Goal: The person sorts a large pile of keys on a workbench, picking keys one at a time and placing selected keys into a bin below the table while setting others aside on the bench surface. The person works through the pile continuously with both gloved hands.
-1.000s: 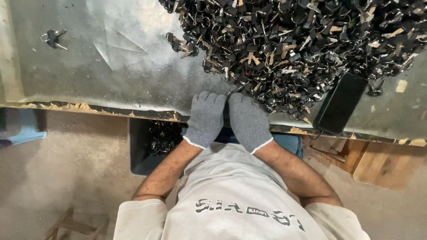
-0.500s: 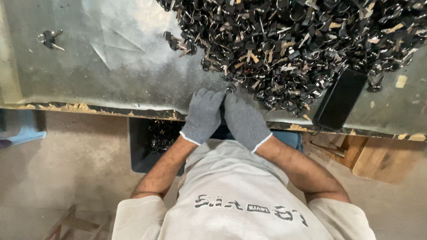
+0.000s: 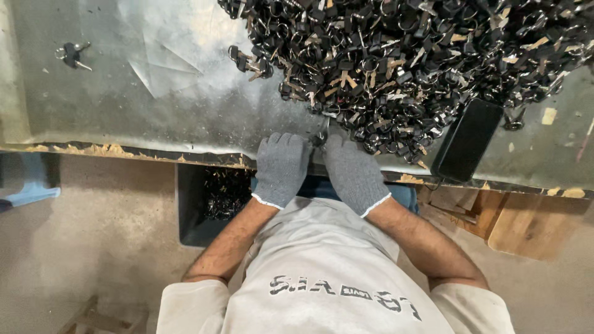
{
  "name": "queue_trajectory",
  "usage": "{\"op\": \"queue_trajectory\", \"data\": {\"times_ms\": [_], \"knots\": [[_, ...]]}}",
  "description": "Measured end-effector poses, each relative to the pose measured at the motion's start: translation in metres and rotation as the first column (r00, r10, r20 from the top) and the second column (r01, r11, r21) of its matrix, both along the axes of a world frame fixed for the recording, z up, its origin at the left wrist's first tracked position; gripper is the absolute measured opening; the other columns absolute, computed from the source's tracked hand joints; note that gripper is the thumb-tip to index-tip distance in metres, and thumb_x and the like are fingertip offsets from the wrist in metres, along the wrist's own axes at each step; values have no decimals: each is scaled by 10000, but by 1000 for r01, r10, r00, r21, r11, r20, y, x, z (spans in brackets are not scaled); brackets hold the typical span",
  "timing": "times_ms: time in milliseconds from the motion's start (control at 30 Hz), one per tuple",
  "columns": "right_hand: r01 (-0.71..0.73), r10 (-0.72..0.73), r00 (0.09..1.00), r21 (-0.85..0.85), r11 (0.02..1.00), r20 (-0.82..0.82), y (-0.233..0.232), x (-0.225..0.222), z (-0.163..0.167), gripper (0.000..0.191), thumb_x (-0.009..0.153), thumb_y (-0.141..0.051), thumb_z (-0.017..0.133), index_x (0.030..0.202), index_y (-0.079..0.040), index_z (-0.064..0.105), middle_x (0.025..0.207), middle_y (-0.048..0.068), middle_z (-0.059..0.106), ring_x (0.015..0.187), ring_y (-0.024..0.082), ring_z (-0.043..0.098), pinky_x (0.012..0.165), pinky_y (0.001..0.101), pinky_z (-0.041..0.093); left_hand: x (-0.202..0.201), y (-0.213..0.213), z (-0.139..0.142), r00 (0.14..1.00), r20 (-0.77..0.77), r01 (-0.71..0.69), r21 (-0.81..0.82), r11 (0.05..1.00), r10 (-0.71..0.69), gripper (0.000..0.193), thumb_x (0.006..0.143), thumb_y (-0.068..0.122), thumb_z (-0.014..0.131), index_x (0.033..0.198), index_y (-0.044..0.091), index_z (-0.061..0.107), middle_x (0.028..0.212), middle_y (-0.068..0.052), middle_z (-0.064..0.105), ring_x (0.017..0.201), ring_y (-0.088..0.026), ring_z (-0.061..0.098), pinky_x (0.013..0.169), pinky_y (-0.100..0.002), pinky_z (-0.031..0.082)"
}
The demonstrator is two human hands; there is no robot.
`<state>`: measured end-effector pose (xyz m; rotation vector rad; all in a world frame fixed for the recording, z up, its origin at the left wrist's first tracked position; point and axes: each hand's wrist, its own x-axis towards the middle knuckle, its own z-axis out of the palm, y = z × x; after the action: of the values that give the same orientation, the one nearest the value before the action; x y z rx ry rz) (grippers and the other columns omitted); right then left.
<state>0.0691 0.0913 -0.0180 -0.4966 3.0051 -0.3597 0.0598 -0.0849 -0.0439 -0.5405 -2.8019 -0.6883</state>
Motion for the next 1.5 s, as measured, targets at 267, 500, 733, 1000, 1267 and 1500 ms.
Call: {"op": "queue_trajectory", "data": {"times_ms": [267, 500, 733, 1000, 1267, 1500], "knots": [[-55, 62, 998, 200, 978, -29, -5, 6, -15, 138, 953, -170, 619, 1018, -56, 576, 908, 145, 669, 851, 303, 728, 544, 412, 589, -3, 0, -6, 993, 81, 72, 197, 978, -89, 138, 774, 148, 731, 824, 96, 613, 785, -108, 625, 797, -338, 628, 720, -487, 466], [-78, 170, 955, -346, 935, 244, 10, -25, 6, 309, 934, -169, 630, 1125, 34, 498, 883, 272, 678, 802, 464, 711, 694, 520, 581, 2, -4, -15, 989, 105, 79, 202, 976, -102, 110, 800, 126, 721, 832, 97, 620, 807, -113, 642, 818, -337, 641, 743, -480, 493], [139, -30, 922, -257, 956, 386, 5, -18, 15, 505, 997, -277, 643, 1338, 16, 412, 964, 271, 695, 877, 482, 710, 741, 529, 579, -27, -37, 11, 909, -108, -336, 380, 862, 402, 217, 917, 182, 718, 1090, 73, 647, 984, -107, 679, 940, -310, 646, 929, -466, 504], [84, -6, 969, -305, 949, 246, -6, -14, 13, 580, 921, -239, 681, 1333, 92, 443, 1150, 329, 633, 964, 500, 664, 771, 557, 557, -71, -6, 9, 934, -91, -339, 76, 938, 345, 302, 791, 312, 835, 957, 100, 699, 877, -102, 692, 867, -316, 643, 810, -512, 459], [-122, 78, 926, 96, 988, 370, 6, 1, -9, 141, 1028, -248, 647, 1028, -111, 614, 910, 172, 710, 837, 371, 742, 754, 494, 598, -12, 2, 26, 998, 7, 52, 352, 934, -59, 180, 890, 202, 777, 1052, 132, 739, 985, -48, 717, 941, -262, 676, 865, -423, 481], [90, -67, 981, -125, 988, 182, 9, 8, -6, 361, 967, -264, 665, 1133, 30, 537, 956, 257, 674, 715, 408, 716, 536, 480, 573, -16, -7, 17, 997, 67, -56, 150, 987, 47, 154, 770, 213, 809, 915, 183, 765, 859, -94, 671, 877, -342, 644, 801, -463, 480]]}}
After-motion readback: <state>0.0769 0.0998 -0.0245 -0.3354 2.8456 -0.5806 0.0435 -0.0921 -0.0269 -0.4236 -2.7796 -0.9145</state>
